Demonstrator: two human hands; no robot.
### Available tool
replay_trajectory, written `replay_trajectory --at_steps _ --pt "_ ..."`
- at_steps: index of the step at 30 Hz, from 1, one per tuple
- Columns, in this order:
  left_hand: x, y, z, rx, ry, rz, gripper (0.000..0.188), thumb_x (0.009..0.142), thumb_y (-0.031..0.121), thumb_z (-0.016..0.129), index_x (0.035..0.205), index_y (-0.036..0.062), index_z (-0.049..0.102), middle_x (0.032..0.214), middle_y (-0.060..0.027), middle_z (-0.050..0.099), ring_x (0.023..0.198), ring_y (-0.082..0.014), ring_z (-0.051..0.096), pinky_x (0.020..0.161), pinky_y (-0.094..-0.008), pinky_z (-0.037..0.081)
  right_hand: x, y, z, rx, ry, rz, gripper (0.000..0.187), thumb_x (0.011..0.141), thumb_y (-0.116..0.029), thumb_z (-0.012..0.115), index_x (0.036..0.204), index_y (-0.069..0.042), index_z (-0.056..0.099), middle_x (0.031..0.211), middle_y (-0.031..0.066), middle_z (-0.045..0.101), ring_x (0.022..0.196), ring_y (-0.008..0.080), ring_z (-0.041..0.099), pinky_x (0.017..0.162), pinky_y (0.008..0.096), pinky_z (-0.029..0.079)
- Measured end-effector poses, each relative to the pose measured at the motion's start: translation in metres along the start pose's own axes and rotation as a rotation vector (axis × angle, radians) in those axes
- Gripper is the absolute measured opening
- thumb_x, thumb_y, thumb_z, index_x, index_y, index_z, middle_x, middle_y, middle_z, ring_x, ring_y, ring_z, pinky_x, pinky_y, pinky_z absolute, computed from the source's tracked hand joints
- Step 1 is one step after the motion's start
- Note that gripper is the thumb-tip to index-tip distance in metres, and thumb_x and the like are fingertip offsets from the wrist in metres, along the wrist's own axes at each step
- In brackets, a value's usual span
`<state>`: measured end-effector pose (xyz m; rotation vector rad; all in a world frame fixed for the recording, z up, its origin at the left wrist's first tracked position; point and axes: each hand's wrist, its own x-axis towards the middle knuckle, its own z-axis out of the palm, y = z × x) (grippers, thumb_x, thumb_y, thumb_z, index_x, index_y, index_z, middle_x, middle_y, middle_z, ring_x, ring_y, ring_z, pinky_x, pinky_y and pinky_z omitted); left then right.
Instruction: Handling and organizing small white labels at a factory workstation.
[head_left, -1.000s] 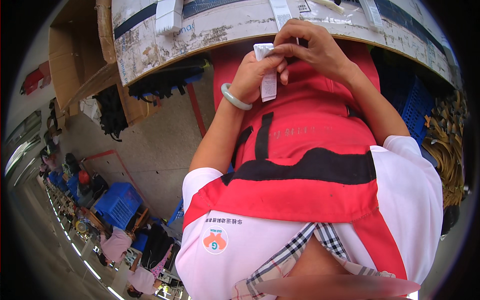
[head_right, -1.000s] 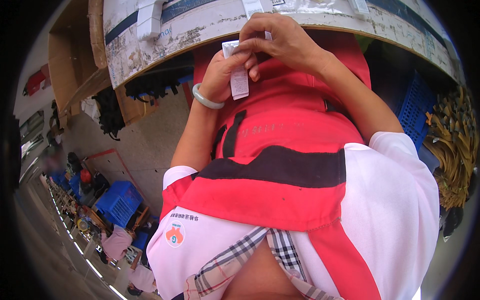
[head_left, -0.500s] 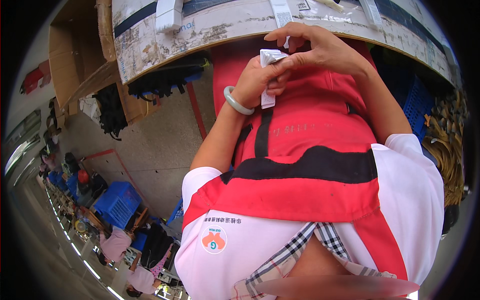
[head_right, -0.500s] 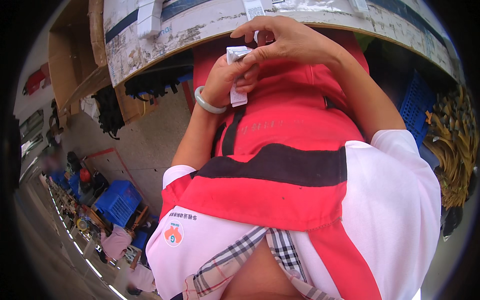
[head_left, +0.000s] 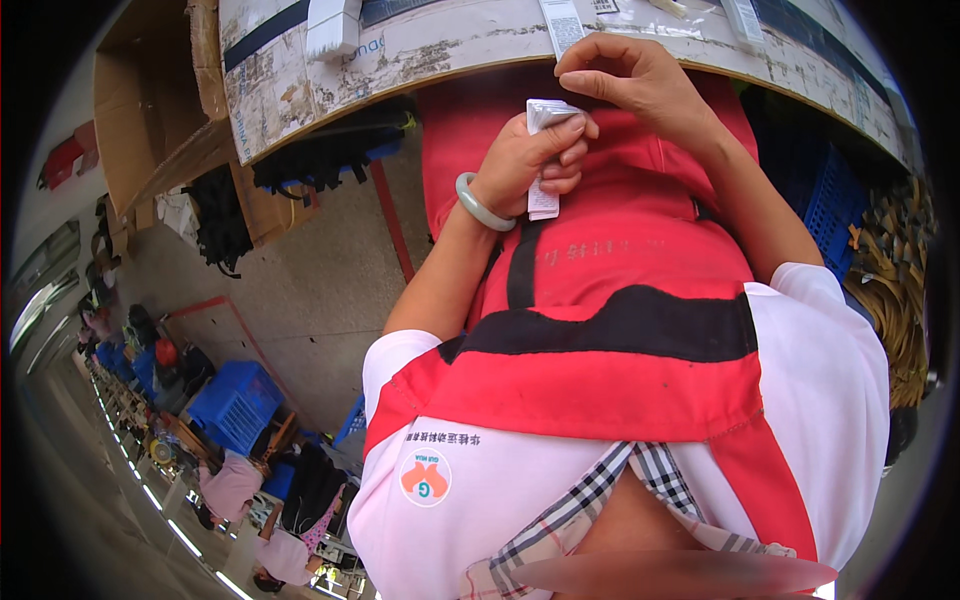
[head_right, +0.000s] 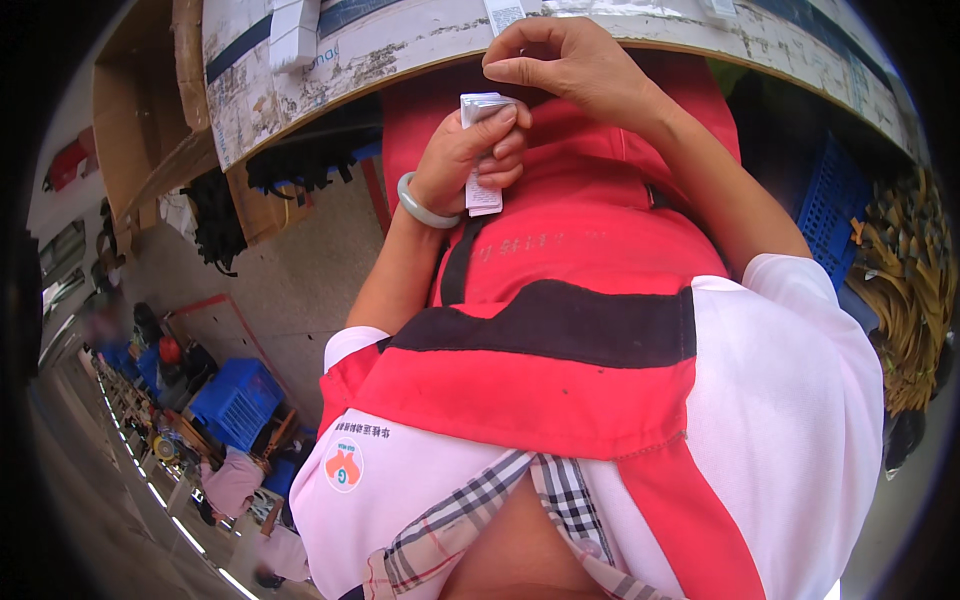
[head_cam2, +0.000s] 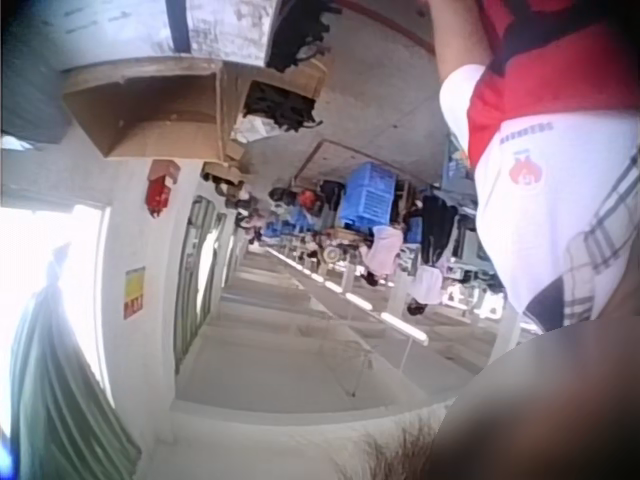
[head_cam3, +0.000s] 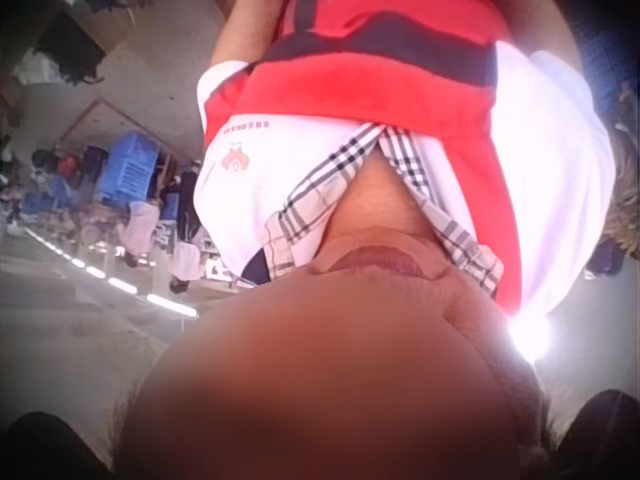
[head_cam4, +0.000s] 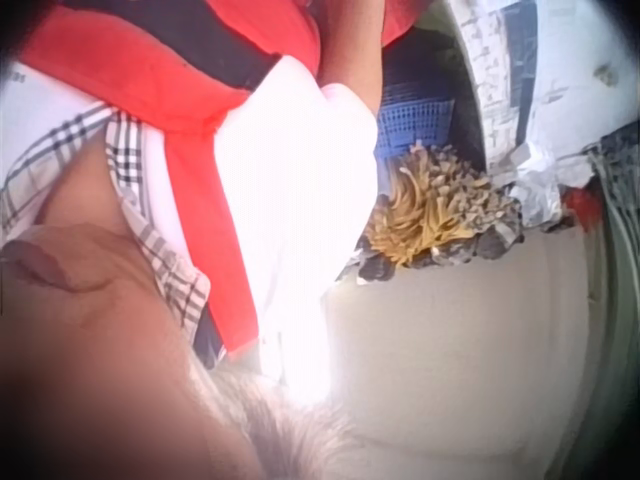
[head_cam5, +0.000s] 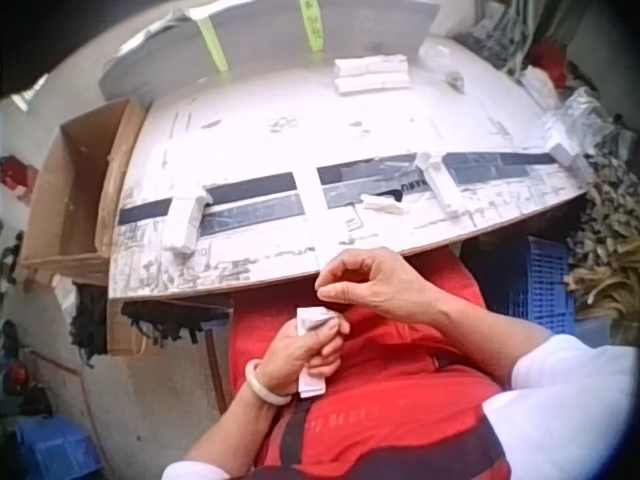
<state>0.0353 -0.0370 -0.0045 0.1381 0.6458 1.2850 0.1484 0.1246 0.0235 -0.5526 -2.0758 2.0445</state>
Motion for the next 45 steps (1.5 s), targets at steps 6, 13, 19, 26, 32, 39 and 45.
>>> replay_trajectory --at_steps 6,13,19,26,32,39,45 --pt "0.001 -0.005 -0.004 -0.012 0.049 0.036 0.016 0.098 0.019 0.056 0.099 0.0036 0.053 0.067 0.0013 0.044 0.050 -0.0053 0.036 0.043 -0.0200 0.033 -0.010 -0.012 -0.002 -0.293 -0.145 -0.080 0.017 0.088 -0.015 0.068 0.101 -0.004 0.068 0.088 0.0028 0.061 0.083 0.0127 0.059 0.076 0.0260 0.049" --pt "0.001 -0.007 0.004 0.000 0.175 0.083 0.009 0.096 0.013 0.058 0.096 0.0062 0.053 0.067 0.0000 0.048 0.049 -0.0081 0.041 0.041 -0.0234 0.036 -0.034 -0.002 0.027 -0.658 -0.102 -0.218 0.060 0.088 -0.036 0.066 0.139 -0.010 0.047 0.135 0.0155 0.048 0.117 0.0341 0.050 0.102 0.0401 0.040" --pt "-0.001 -0.009 0.002 0.078 0.161 0.028 0.012 0.095 0.015 0.060 0.090 0.0062 0.055 0.063 0.0020 0.046 0.048 -0.0052 0.037 0.041 -0.0219 0.030 -0.024 -0.012 0.011 -0.482 -0.182 -0.107 0.062 0.083 -0.028 0.072 0.138 -0.012 0.049 0.137 0.0117 0.047 0.120 0.0289 0.049 0.103 0.0374 0.040" --pt "-0.003 -0.003 0.009 0.314 0.102 -0.056 0.010 0.093 0.016 0.064 0.092 0.0052 0.064 0.065 0.0047 0.047 0.052 -0.0037 0.040 0.044 -0.0209 0.028 -0.021 -0.003 0.011 -0.075 -0.051 -0.024 0.006 0.082 -0.006 0.072 0.081 -0.001 0.068 0.085 0.0033 0.061 0.084 0.0122 0.058 0.078 0.0259 0.046" --pt "0.008 0.010 0.012 0.426 0.172 0.031 0.010 0.092 0.011 0.064 0.097 0.0025 0.067 0.068 0.0016 0.056 0.053 -0.0043 0.045 0.046 -0.0207 0.034 0.017 0.014 -0.067 -1.032 0.527 -0.455 0.016 0.085 -0.020 0.070 0.096 -0.009 0.071 0.097 0.0071 0.066 0.093 0.0262 0.061 0.082 0.0368 0.046" --pt "0.022 0.032 0.003 0.490 0.250 0.296 0.013 0.090 0.003 0.061 0.101 0.0019 0.068 0.073 -0.0017 0.063 0.055 -0.0051 0.050 0.049 -0.0201 0.039 0.027 0.036 -0.104 -1.035 0.610 -0.318 0.017 0.085 -0.017 0.070 0.099 -0.009 0.073 0.104 0.0069 0.065 0.095 0.0254 0.059 0.084 0.0348 0.047" --pt "0.034 0.045 -0.008 1.014 0.568 0.498 0.023 0.085 0.000 0.058 0.104 0.0020 0.069 0.070 -0.0020 0.064 0.057 -0.0048 0.053 0.048 -0.0212 0.039 0.020 0.028 -0.052 -1.110 0.428 -0.472 0.018 0.081 -0.008 0.066 0.098 -0.013 0.068 0.107 0.0047 0.062 0.107 0.0262 0.056 0.092 0.0379 0.042"
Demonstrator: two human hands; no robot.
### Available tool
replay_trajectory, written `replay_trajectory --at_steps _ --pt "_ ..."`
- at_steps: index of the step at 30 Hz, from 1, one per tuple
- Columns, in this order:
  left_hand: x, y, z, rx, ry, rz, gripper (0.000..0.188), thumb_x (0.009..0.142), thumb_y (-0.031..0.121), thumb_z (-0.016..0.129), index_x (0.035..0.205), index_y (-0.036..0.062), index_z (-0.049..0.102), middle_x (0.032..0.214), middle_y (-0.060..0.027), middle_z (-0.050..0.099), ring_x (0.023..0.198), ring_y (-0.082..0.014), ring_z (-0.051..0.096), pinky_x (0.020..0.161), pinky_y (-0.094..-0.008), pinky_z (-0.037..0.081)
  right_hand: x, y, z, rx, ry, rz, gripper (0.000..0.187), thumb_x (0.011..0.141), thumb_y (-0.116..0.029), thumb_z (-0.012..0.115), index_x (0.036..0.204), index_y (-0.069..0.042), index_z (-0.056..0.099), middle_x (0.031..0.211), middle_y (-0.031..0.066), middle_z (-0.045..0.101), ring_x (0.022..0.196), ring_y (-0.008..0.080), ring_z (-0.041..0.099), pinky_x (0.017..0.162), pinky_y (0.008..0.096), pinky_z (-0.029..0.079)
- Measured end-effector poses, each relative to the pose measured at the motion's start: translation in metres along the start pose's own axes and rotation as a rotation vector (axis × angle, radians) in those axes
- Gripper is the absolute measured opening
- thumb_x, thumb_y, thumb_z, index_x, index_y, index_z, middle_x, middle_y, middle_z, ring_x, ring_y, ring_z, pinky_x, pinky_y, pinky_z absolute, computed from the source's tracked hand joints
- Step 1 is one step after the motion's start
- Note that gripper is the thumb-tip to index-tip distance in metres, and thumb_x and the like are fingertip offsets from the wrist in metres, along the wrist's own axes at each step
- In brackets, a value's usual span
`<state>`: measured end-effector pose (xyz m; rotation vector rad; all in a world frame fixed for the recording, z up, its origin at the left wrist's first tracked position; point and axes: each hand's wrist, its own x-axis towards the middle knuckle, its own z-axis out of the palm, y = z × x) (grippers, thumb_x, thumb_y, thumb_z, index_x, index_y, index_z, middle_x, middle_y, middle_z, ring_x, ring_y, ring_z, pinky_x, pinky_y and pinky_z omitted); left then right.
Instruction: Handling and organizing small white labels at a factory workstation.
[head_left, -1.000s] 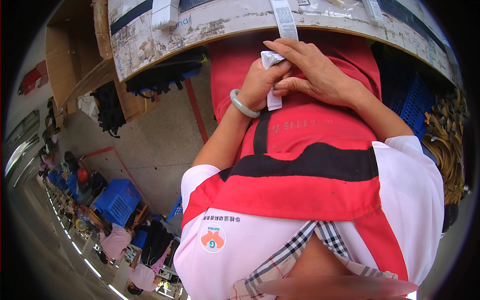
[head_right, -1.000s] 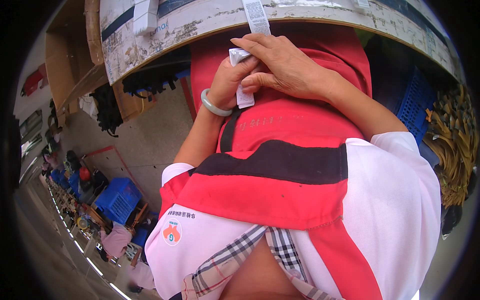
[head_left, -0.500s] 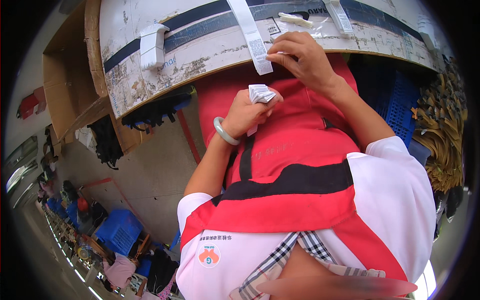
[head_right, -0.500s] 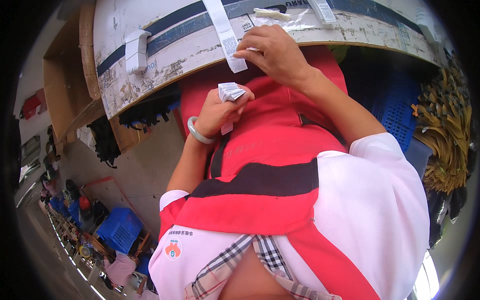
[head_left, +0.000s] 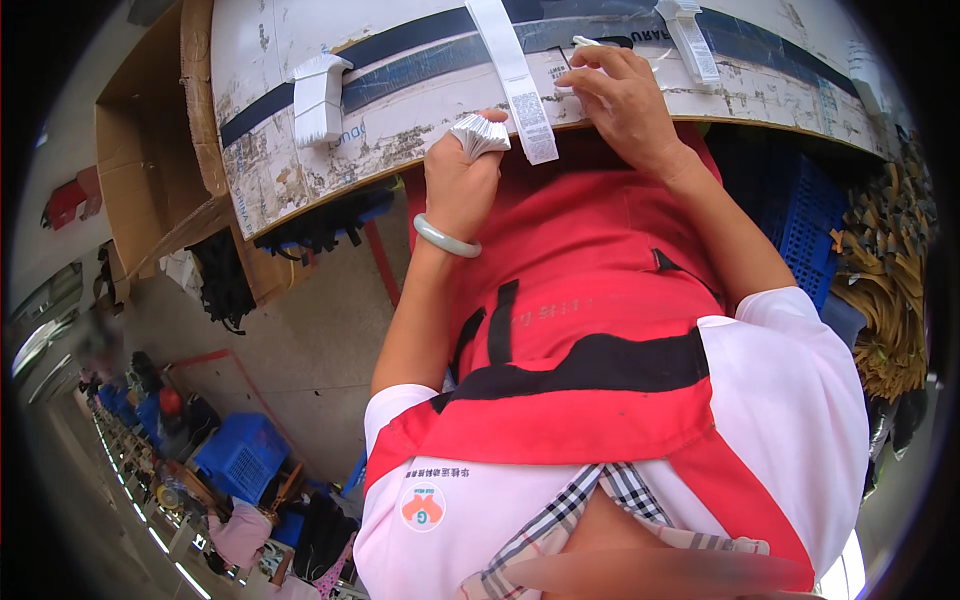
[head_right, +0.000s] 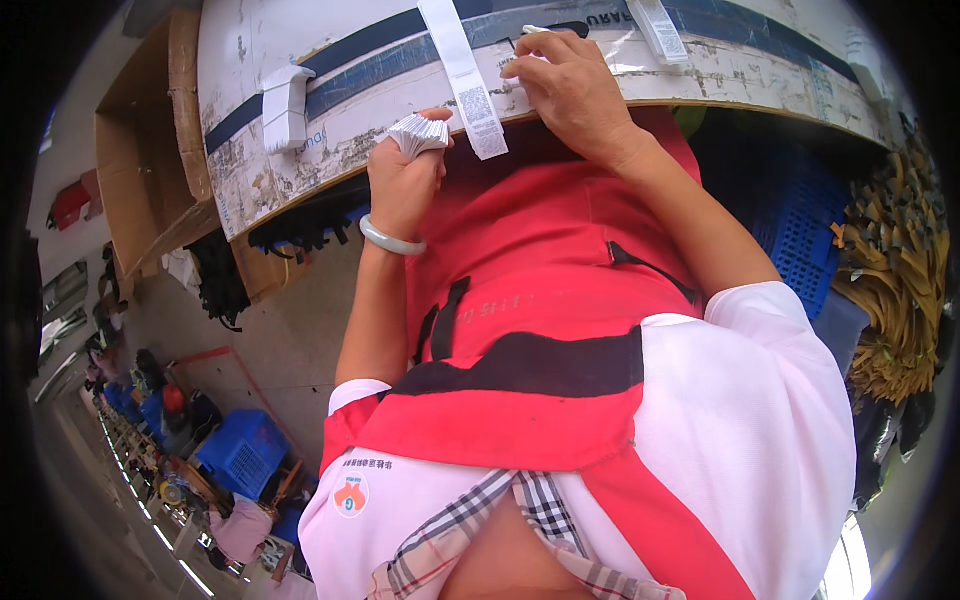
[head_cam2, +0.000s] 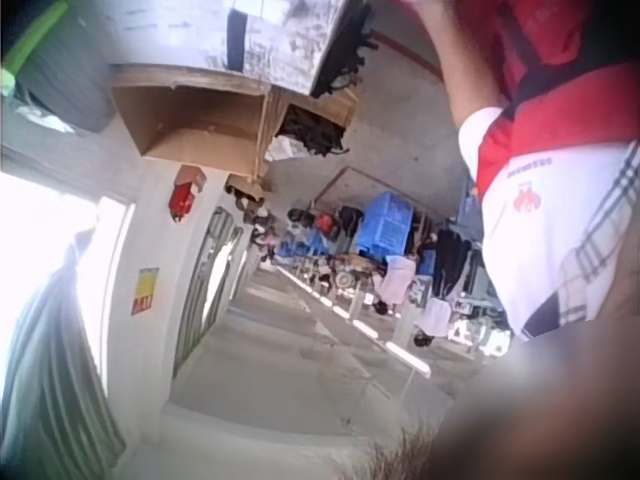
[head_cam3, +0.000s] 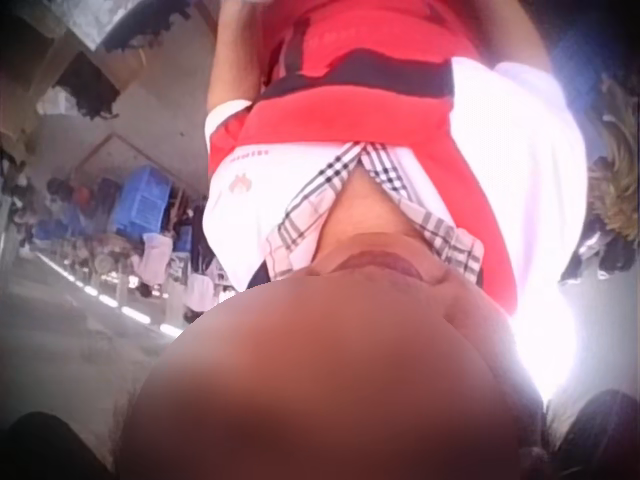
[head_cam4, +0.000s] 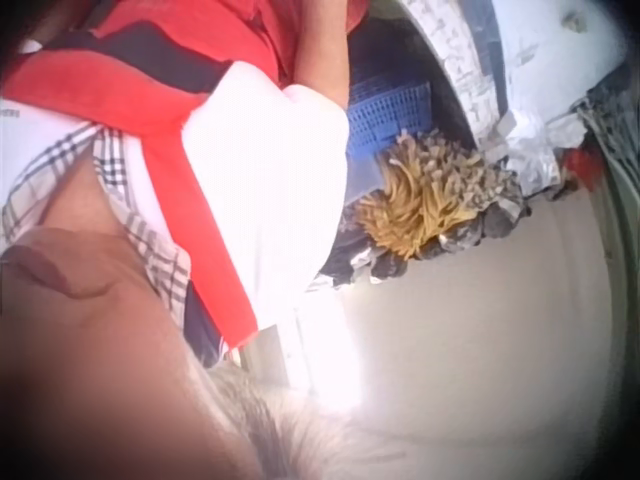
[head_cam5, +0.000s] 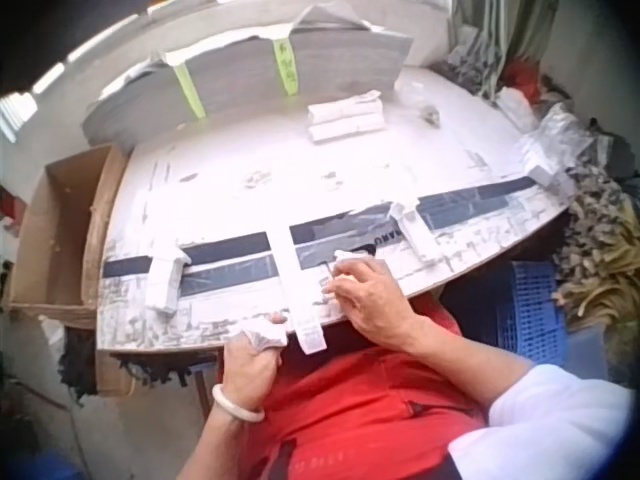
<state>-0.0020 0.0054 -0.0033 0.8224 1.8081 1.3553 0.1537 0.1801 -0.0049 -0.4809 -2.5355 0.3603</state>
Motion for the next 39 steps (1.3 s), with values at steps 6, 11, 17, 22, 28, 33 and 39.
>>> replay_trajectory --at_steps 6,11,17,22,28,33,39 --pt "0.012 -0.004 0.005 0.318 0.010 0.237 0.026 0.080 0.000 0.059 0.103 0.0041 0.071 0.066 -0.0032 0.063 0.058 -0.0056 0.056 0.052 -0.0247 0.045 0.003 -0.016 0.014 0.012 -0.046 -0.004 0.014 0.081 -0.008 0.064 0.094 -0.011 0.068 0.105 0.0059 0.061 0.105 0.0268 0.056 0.092 0.0394 0.043" --pt "0.007 -0.001 0.003 0.054 0.017 0.058 0.025 0.084 -0.001 0.057 0.104 0.0036 0.071 0.073 -0.0020 0.065 0.058 -0.0054 0.055 0.050 -0.0216 0.044 0.032 -0.016 0.014 0.142 0.058 0.025 0.016 0.082 -0.016 0.069 0.097 -0.012 0.072 0.101 0.0065 0.063 0.098 0.0268 0.058 0.089 0.0376 0.045" --pt "0.001 0.001 -0.003 -0.121 0.025 0.038 0.025 0.086 -0.004 0.057 0.106 0.0016 0.070 0.076 -0.0009 0.065 0.060 -0.0051 0.055 0.053 -0.0191 0.045 0.031 -0.007 0.031 0.229 0.064 -0.005 0.017 0.082 -0.015 0.073 0.098 -0.010 0.074 0.104 0.0044 0.061 0.097 0.0212 0.058 0.084 0.0314 0.047" --pt "0.007 0.001 -0.011 0.036 0.162 0.547 0.024 0.084 -0.007 0.062 0.105 0.0013 0.069 0.078 0.0002 0.065 0.062 -0.0035 0.054 0.055 -0.0178 0.043 0.029 -0.040 -0.002 0.662 -0.105 0.105 0.013 0.083 -0.015 0.074 0.093 -0.007 0.073 0.095 0.0053 0.062 0.084 0.0186 0.060 0.075 0.0282 0.049" --pt "-0.008 0.012 -0.012 -0.156 0.028 0.281 0.022 0.083 -0.007 0.065 0.103 0.0000 0.069 0.081 -0.0004 0.065 0.066 -0.0041 0.056 0.054 -0.0175 0.042 0.030 -0.050 -0.022 0.780 -0.321 0.230 0.018 0.088 -0.016 0.070 0.100 -0.003 0.071 0.091 0.0046 0.065 0.077 0.0117 0.060 0.072 0.0249 0.050" --pt "-0.015 0.012 -0.007 -0.330 0.036 0.214 0.020 0.083 -0.006 0.066 0.102 -0.0004 0.070 0.079 -0.0006 0.066 0.065 -0.0045 0.057 0.052 -0.0177 0.041 0.026 -0.052 -0.025 0.853 -0.396 0.345 0.022 0.090 -0.018 0.069 0.102 0.000 0.069 0.089 0.0060 0.067 0.081 0.0126 0.063 0.074 0.0254 0.052" --pt "-0.020 0.012 -0.004 -0.397 0.025 0.115 0.020 0.080 -0.007 0.066 0.098 0.0012 0.069 0.082 -0.0005 0.066 0.071 -0.0059 0.059 0.059 -0.0209 0.047 0.025 -0.052 -0.026 0.860 -0.415 0.342 0.022 0.091 -0.017 0.068 0.103 0.001 0.069 0.088 0.0062 0.068 0.081 0.0122 0.063 0.075 0.0243 0.052"
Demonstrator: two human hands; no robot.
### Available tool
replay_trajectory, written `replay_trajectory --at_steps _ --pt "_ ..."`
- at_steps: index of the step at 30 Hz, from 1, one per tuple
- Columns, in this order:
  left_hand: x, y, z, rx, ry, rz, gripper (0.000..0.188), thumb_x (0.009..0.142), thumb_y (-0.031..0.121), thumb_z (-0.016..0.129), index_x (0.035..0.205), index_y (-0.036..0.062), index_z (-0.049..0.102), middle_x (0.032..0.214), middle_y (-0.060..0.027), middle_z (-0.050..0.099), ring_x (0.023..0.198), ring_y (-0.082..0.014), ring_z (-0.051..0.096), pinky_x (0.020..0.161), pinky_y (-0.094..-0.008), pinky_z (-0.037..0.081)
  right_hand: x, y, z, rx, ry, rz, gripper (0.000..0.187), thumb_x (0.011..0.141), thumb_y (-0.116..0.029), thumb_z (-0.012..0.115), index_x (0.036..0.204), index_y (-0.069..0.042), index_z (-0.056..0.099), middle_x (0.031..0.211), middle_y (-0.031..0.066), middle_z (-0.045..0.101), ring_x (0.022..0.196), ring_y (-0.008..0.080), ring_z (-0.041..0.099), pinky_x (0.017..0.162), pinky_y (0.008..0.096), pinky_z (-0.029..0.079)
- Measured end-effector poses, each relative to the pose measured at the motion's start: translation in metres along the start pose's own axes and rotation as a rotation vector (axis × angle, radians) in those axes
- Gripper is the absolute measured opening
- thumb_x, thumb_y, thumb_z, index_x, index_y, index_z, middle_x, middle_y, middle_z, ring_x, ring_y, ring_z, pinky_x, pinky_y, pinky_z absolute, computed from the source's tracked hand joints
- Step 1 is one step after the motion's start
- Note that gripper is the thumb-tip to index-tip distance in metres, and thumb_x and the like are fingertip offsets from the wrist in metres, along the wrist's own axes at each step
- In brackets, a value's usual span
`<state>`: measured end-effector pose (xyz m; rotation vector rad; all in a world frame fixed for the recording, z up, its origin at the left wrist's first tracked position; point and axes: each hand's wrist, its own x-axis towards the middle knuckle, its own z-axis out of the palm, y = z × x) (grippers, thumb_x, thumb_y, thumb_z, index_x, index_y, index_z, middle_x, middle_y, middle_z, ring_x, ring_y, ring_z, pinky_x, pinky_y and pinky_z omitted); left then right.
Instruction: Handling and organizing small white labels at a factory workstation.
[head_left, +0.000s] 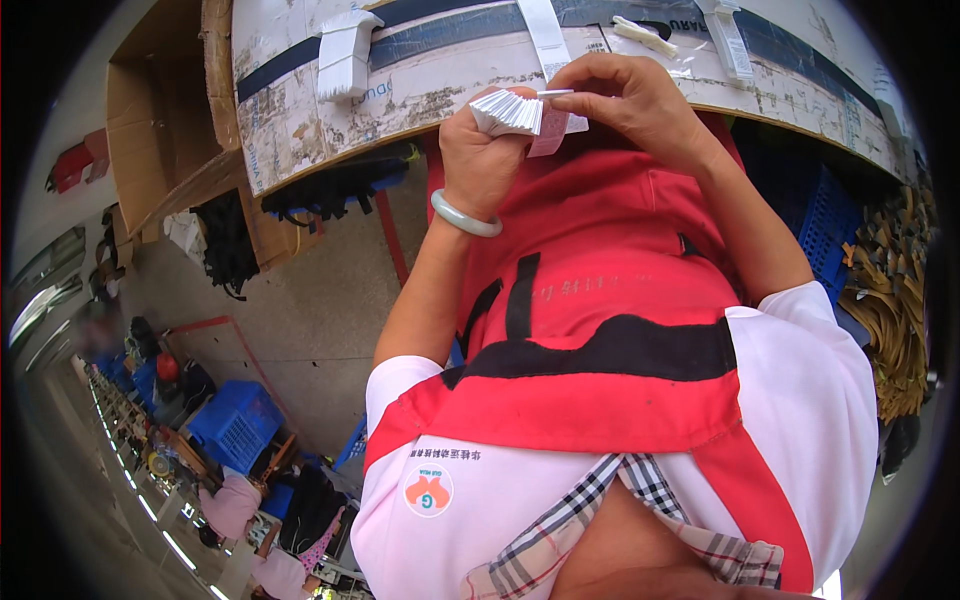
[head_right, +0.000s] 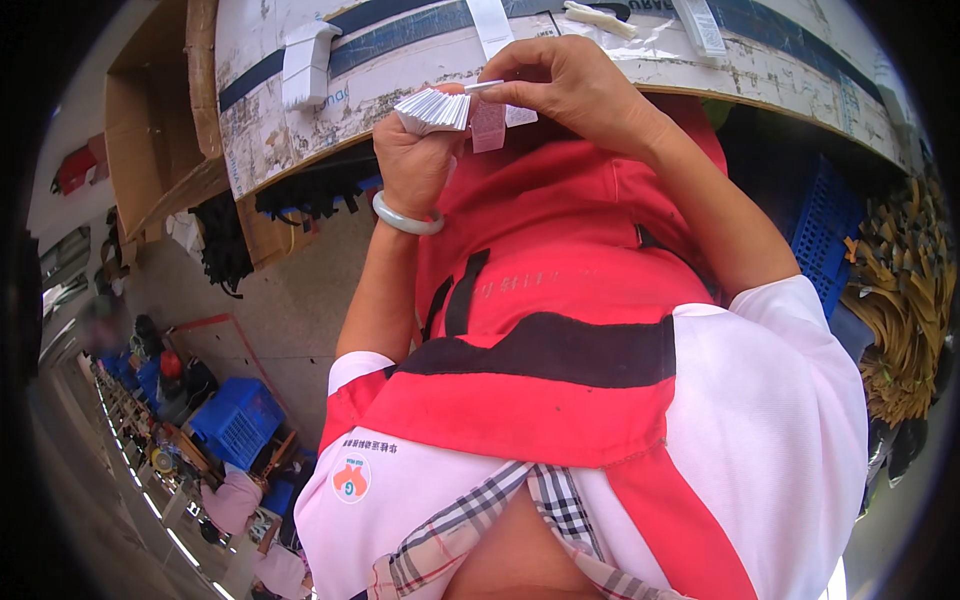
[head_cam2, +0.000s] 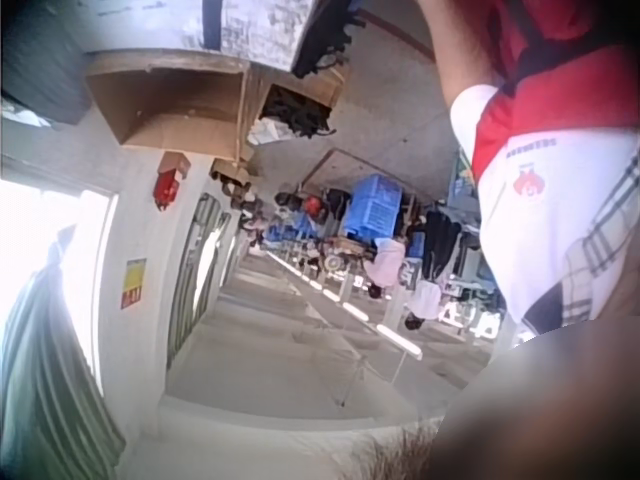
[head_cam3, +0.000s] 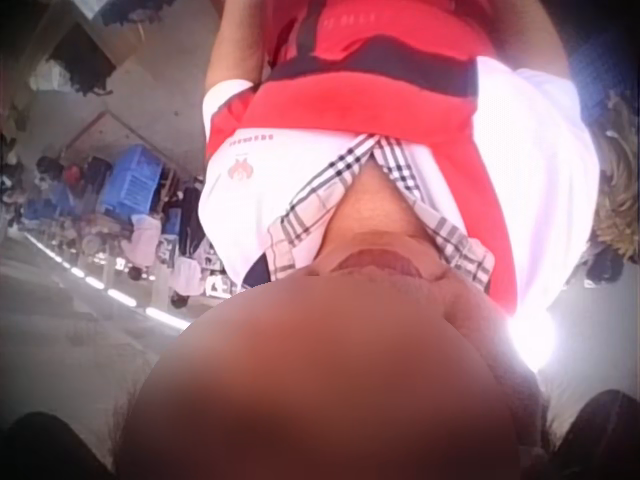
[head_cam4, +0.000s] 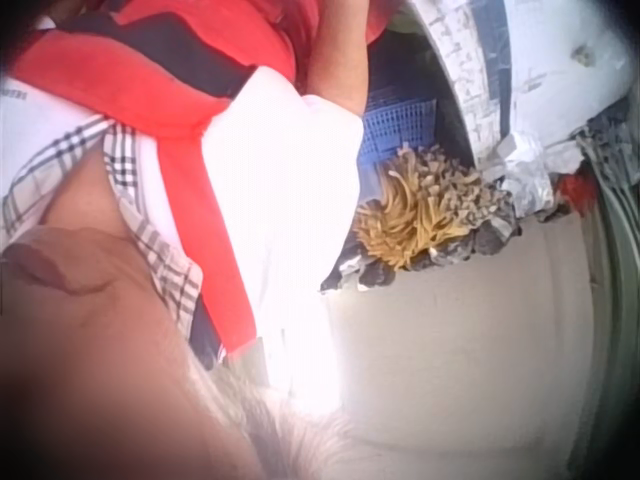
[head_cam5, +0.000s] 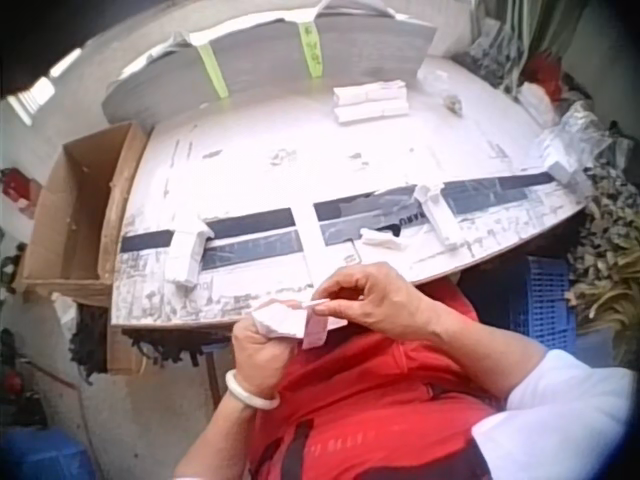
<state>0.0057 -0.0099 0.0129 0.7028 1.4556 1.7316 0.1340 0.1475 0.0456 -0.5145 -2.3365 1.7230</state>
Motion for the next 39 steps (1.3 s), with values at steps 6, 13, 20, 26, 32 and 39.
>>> replay_trajectory --at_steps 6,13,20,26,32,39 --pt "-0.002 -0.003 -0.001 0.011 0.006 0.002 0.020 0.080 -0.007 0.065 0.098 0.0009 0.069 0.081 0.0001 0.066 0.072 -0.0057 0.059 0.061 -0.0213 0.048 -0.003 0.004 0.000 0.042 -0.035 0.053 0.020 0.091 -0.016 0.067 0.102 0.000 0.068 0.087 0.0026 0.065 0.078 0.0082 0.059 0.072 0.0218 0.050" --pt "-0.003 -0.008 -0.004 0.093 -0.021 0.027 0.019 0.081 -0.005 0.064 0.098 0.0006 0.070 0.082 -0.0015 0.068 0.074 -0.0064 0.061 0.065 -0.0217 0.049 -0.002 0.003 -0.001 0.100 -0.087 0.063 0.014 0.091 -0.013 0.066 0.096 0.000 0.066 0.085 -0.0006 0.062 0.077 0.0049 0.054 0.070 0.0195 0.047" --pt "0.001 -0.005 -0.005 -0.271 -0.136 -0.350 0.028 0.093 0.027 0.064 0.100 -0.0006 0.065 0.079 -0.0059 0.067 0.057 -0.0091 0.057 0.043 -0.0195 0.039 -0.002 -0.015 -0.005 0.377 -0.232 0.193 0.022 0.087 -0.022 0.072 0.092 -0.001 0.069 0.076 0.0009 0.062 0.066 0.0064 0.054 0.061 0.0192 0.044" --pt "0.001 -0.009 -0.001 -0.405 -0.291 -0.405 0.068 0.089 0.063 0.050 0.106 -0.0030 0.060 0.085 -0.0111 0.068 0.060 -0.0116 0.062 0.042 -0.0181 0.040 -0.002 -0.001 0.012 0.366 -0.079 0.187 0.020 0.088 -0.020 0.071 0.093 0.000 0.069 0.077 0.0014 0.063 0.068 0.0083 0.057 0.065 0.0206 0.047" --pt "0.004 -0.021 -0.007 -0.436 -0.182 -0.421 0.077 0.085 0.069 0.049 0.104 -0.0049 0.060 0.082 -0.0109 0.067 0.062 -0.0121 0.062 0.045 -0.0182 0.042 -0.013 -0.034 0.001 0.305 -0.391 0.031 0.017 0.086 -0.017 0.073 0.083 -0.001 0.069 0.077 0.0020 0.062 0.076 0.0099 0.058 0.077 0.0246 0.047" --pt "0.001 -0.016 0.003 -0.492 -0.264 -0.425 0.077 0.084 0.071 0.046 0.099 -0.0031 0.063 0.089 -0.0132 0.067 0.072 -0.0163 0.067 0.061 -0.0244 0.054 -0.004 0.005 0.021 0.470 -0.033 0.218 0.017 0.092 -0.014 0.066 0.097 0.002 0.066 0.067 0.0041 0.060 0.058 0.0106 0.060 0.057 0.0222 0.050"
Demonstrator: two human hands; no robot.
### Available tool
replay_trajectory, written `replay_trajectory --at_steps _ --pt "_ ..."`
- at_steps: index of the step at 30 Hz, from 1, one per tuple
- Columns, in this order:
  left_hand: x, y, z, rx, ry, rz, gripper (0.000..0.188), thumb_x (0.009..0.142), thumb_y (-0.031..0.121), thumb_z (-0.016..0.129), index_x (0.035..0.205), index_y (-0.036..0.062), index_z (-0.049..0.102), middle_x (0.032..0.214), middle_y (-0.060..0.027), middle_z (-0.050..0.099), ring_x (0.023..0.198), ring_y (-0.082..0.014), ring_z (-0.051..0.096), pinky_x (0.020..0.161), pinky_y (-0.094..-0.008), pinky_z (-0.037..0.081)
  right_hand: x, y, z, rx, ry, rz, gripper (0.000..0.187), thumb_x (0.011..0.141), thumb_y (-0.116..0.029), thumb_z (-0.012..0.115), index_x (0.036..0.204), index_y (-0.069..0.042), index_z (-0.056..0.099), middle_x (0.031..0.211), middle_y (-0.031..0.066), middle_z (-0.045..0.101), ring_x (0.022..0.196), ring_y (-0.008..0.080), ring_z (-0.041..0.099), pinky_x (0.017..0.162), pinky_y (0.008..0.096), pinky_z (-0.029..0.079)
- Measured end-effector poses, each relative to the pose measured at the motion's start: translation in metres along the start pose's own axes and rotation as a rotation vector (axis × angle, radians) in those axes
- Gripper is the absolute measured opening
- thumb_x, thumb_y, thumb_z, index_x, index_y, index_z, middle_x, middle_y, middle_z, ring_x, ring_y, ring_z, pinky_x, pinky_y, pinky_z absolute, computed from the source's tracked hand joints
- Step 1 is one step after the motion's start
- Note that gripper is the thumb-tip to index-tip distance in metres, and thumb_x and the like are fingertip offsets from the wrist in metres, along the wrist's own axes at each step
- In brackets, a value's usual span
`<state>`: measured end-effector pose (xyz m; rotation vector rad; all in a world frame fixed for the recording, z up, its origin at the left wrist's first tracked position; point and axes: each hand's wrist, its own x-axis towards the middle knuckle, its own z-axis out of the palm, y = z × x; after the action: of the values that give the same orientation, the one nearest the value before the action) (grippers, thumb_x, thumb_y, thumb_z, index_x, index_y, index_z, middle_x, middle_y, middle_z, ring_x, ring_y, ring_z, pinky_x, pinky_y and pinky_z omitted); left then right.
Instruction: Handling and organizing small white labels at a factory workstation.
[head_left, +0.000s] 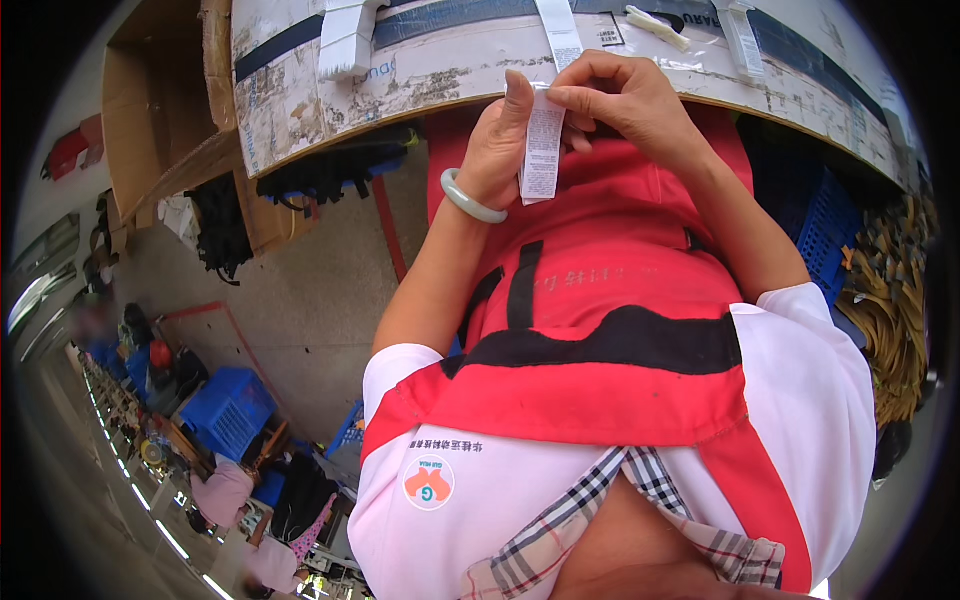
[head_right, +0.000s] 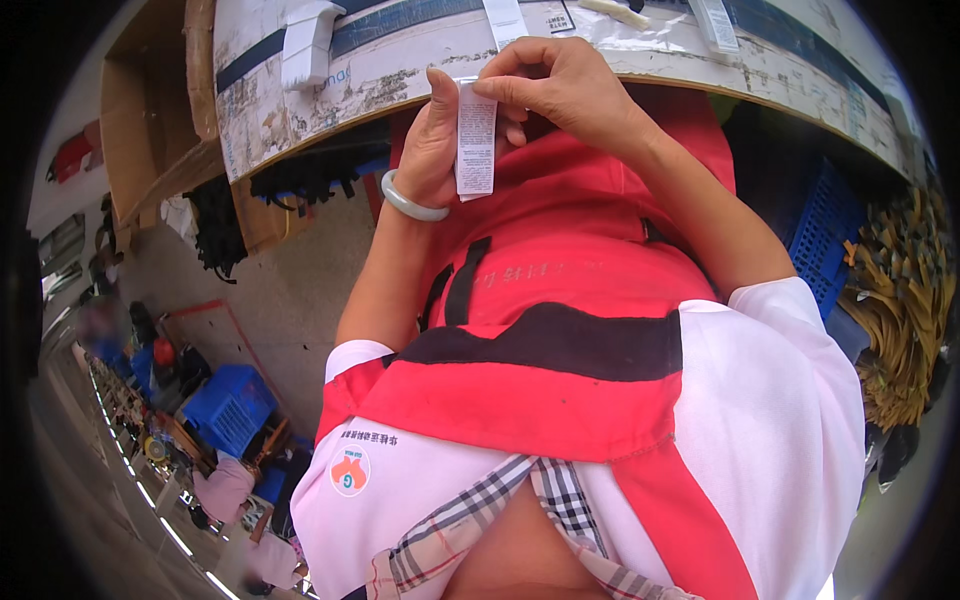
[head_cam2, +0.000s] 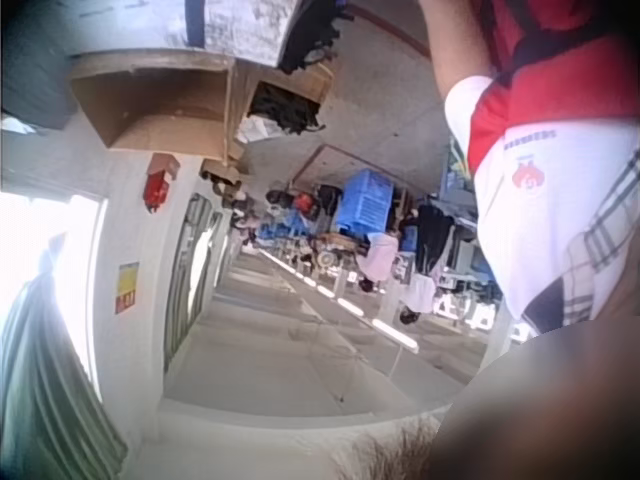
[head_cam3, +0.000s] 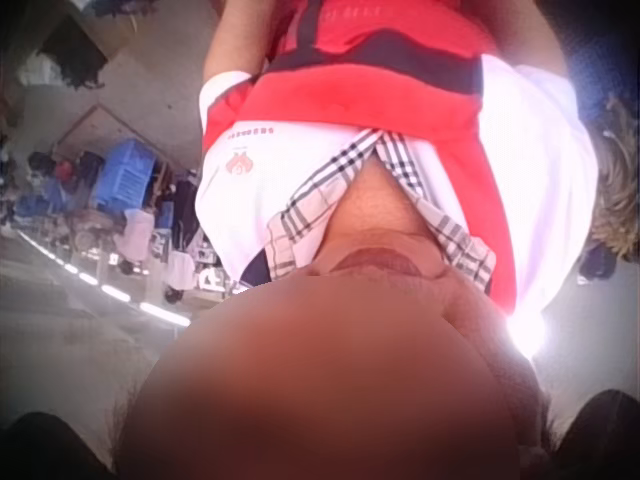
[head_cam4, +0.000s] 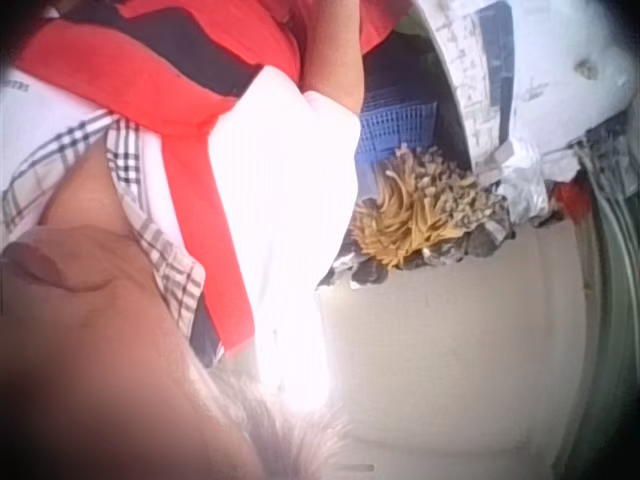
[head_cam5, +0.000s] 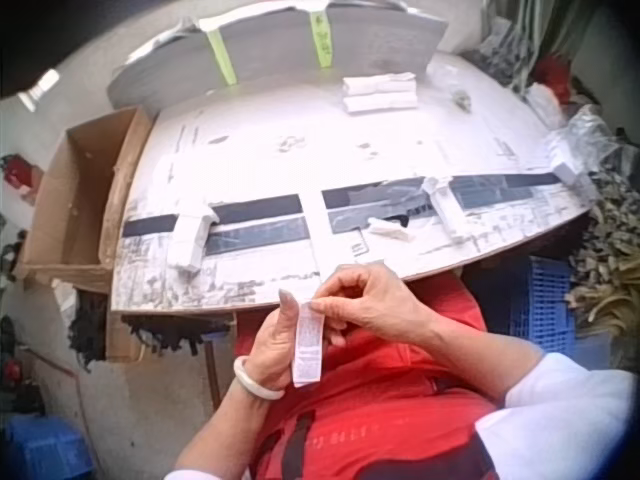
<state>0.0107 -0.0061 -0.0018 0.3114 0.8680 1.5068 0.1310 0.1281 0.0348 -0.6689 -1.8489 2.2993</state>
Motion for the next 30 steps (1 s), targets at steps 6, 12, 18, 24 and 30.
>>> replay_trajectory --at_steps 6,12,18,24,30 --pt "-0.004 -0.001 -0.015 0.111 -0.047 0.004 0.050 0.092 0.046 0.059 0.106 -0.0018 0.062 0.078 -0.0055 0.058 0.069 -0.0156 0.062 0.062 -0.0249 0.051 0.006 0.018 -0.004 -0.122 0.004 -0.156 0.019 0.094 -0.017 0.064 0.101 0.001 0.067 0.076 0.0040 0.063 0.068 0.0121 0.063 0.062 0.0223 0.051" --pt "-0.001 0.005 -0.005 0.012 0.039 -0.010 0.023 0.094 0.020 0.064 0.104 -0.0012 0.064 0.073 -0.0032 0.058 0.063 -0.0136 0.060 0.055 -0.0239 0.048 0.043 0.013 -0.034 -0.889 0.333 -0.457 0.019 0.093 -0.017 0.064 0.109 -0.008 0.069 0.094 0.0024 0.059 0.075 0.0109 0.053 0.069 0.0244 0.045" --pt "0.002 0.006 -0.012 0.329 0.297 0.263 0.015 0.088 0.010 0.071 0.098 -0.0007 0.067 0.075 -0.0043 0.064 0.057 -0.0092 0.055 0.048 -0.0212 0.040 0.044 0.019 -0.033 -0.722 0.321 -0.419 0.013 0.081 -0.017 0.074 0.090 -0.007 0.072 0.085 0.0119 0.060 0.079 0.0266 0.060 0.067 0.0341 0.049" --pt "0.009 0.013 -0.005 0.415 0.324 0.376 0.010 0.084 0.007 0.073 0.092 0.0017 0.070 0.070 -0.0001 0.065 0.052 -0.0033 0.050 0.044 -0.0187 0.035 0.048 0.015 -0.037 -0.962 0.417 -0.561 0.010 0.083 -0.012 0.072 0.090 -0.006 0.073 0.087 0.0109 0.060 0.077 0.0241 0.060 0.064 0.0321 0.048" --pt "0.015 0.011 -0.011 0.516 0.364 0.436 0.012 0.083 0.007 0.074 0.094 0.0022 0.070 0.073 -0.0008 0.066 0.060 -0.0046 0.056 0.053 -0.0191 0.043 0.042 0.005 -0.025 -0.636 0.323 -0.361 0.012 0.082 -0.016 0.072 0.091 -0.007 0.073 0.088 0.0129 0.060 0.080 0.0283 0.060 0.069 0.0354 0.049"
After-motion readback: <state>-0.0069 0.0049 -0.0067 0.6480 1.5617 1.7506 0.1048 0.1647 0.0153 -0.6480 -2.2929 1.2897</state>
